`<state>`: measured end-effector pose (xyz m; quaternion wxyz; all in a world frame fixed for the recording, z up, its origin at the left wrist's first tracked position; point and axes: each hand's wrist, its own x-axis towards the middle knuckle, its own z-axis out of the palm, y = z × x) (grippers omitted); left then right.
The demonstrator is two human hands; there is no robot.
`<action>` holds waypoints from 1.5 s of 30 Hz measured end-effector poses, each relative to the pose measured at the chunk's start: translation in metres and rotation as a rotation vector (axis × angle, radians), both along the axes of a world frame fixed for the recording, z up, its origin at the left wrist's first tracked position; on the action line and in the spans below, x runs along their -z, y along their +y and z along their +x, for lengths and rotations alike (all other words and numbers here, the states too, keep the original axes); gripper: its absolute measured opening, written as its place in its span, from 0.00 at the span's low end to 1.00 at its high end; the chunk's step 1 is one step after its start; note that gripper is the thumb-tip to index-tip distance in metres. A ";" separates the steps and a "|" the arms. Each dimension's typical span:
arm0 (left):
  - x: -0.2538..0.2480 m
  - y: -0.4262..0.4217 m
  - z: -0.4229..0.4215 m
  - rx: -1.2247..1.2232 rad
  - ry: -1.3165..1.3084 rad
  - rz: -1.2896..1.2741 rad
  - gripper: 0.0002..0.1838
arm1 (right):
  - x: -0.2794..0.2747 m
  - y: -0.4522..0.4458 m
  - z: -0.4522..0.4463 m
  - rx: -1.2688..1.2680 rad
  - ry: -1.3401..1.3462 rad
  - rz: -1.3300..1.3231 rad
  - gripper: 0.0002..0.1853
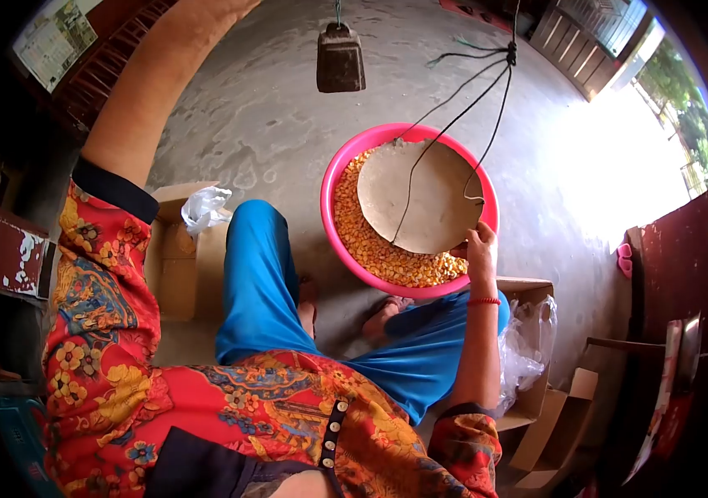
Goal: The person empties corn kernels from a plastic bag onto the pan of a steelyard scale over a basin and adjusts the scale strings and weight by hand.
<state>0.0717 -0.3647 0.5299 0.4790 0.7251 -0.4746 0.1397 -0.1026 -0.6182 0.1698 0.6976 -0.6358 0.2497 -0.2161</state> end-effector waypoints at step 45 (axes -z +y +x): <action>0.126 -0.062 0.065 0.021 0.238 0.265 0.12 | -0.095 -0.011 -0.049 -0.073 0.216 0.013 0.08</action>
